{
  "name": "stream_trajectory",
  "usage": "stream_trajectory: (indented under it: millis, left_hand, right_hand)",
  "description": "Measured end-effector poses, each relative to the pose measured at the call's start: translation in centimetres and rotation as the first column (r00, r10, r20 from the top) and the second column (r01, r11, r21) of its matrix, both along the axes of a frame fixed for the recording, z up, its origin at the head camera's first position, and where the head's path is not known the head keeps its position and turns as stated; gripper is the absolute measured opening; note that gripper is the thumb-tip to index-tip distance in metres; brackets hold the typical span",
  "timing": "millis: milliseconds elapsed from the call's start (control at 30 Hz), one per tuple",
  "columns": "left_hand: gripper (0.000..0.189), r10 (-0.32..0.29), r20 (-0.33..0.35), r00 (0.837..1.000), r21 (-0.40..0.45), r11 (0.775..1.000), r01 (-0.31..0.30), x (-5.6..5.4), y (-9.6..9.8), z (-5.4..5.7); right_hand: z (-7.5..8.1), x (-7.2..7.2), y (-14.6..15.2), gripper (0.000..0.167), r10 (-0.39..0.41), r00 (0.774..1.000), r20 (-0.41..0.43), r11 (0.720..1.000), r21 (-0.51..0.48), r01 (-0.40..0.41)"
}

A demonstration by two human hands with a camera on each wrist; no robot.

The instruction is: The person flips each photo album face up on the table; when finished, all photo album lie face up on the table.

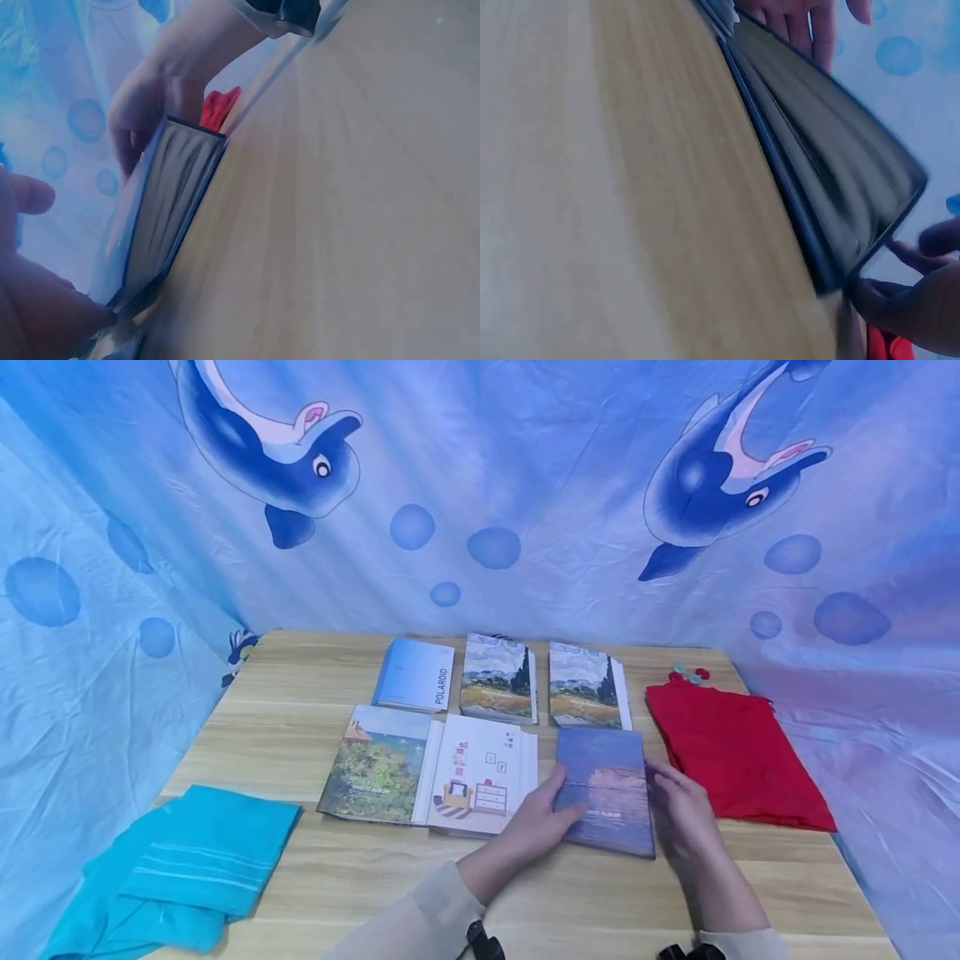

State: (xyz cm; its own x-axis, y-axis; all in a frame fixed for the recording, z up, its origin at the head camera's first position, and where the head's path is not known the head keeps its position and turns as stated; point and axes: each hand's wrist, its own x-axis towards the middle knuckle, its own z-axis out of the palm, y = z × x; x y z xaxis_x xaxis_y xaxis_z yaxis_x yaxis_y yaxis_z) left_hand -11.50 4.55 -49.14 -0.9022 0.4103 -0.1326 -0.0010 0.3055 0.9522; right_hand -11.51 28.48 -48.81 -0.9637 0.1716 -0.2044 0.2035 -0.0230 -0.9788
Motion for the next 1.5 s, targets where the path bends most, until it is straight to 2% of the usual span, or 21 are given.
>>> stream_trajectory:
  millis: [133, 267, 400, 567, 700, 800, 900, 1000, 1100, 1167, 1267, 1400, 1500]
  left_hand:
    - [0.075, -0.007, -0.005, 1.000, 0.016, 1.000, 0.007, 0.3, 0.6, -0.2]
    - [0.078, 0.015, 0.002, 1.000, 0.030, 0.999, -0.015, 0.5, 1.3, -0.2]
    - [0.083, 0.026, 0.009, 1.000, 0.012, 1.000, -0.026, 0.7, 1.9, -0.2]
    - [0.084, 0.018, 0.005, 1.000, 0.017, 1.000, -0.018, 0.6, 2.1, -0.1]
    - [0.075, -0.012, 0.000, 1.000, 0.138, 0.990, 0.012, 0.6, 2.2, 0.1]
    - [0.070, -0.039, -0.010, 0.999, 0.267, 0.963, 0.040, 0.6, 2.1, 0.8]
    - [0.072, -0.020, -0.046, 0.999, 0.319, 0.947, 0.034, 0.6, 1.7, 1.7]
    - [0.074, 0.008, -0.080, 0.997, 0.318, 0.948, 0.018, 0.4, 1.4, 2.5]
    - [0.076, 0.004, -0.062, 0.998, 0.330, 0.944, 0.016, 0.2, 1.0, 2.8]
    - [0.075, 0.007, -0.074, 0.997, 0.351, 0.936, 0.020, 0.3, 0.6, 2.9]
    - [0.069, 0.029, -0.178, 0.984, 0.327, 0.945, 0.031, 0.4, -0.1, 3.0]
    - [0.060, 0.007, -0.337, 0.941, 0.229, 0.971, 0.074, 0.4, -1.1, 3.5]
    - [0.056, -0.033, -0.369, 0.929, 0.173, 0.980, 0.103, 0.2, -1.9, 3.8]
  right_hand:
    - [-0.3, 0.1, 0.3, 0.044, -0.119, 0.993, -0.012, 0.992, -0.030, 0.118]
    - [0.4, 0.1, 0.7, 0.038, -0.159, 0.987, 0.031, 0.978, -0.130, 0.161]
    - [1.6, -0.1, 1.3, 0.036, -0.125, 0.991, 0.052, 0.977, -0.168, 0.132]
    - [3.1, -0.3, 1.4, 0.027, -0.081, 0.997, -0.015, 0.986, -0.149, 0.077]
    - [4.0, -0.1, 0.5, 0.027, -0.043, 0.993, -0.109, 0.985, -0.174, 0.024]
    - [4.3, 0.0, -0.6, 0.028, -0.019, 0.988, -0.154, 0.986, -0.164, -0.007]
    - [4.5, -0.1, -1.7, 0.026, -0.005, 0.990, -0.138, 0.992, -0.128, -0.012]
    - [4.5, -0.2, -2.7, 0.024, -0.013, 0.995, -0.098, 0.994, -0.106, 0.002]
    - [4.1, -0.3, -3.5, 0.021, -0.018, 0.998, -0.068, 0.995, -0.096, 0.011]
    - [3.6, -0.3, -3.8, 0.024, 0.002, 0.999, -0.044, 0.995, -0.098, -0.007]
    - [2.7, -0.3, -4.4, 0.039, 0.075, 0.997, -0.001, 0.993, -0.091, -0.075]
    - [1.5, -0.2, -4.8, 0.051, 0.165, 0.985, 0.052, 0.983, -0.094, -0.160]
    - [0.9, -0.4, -5.1, 0.055, 0.205, 0.975, 0.088, 0.974, -0.120, -0.194]
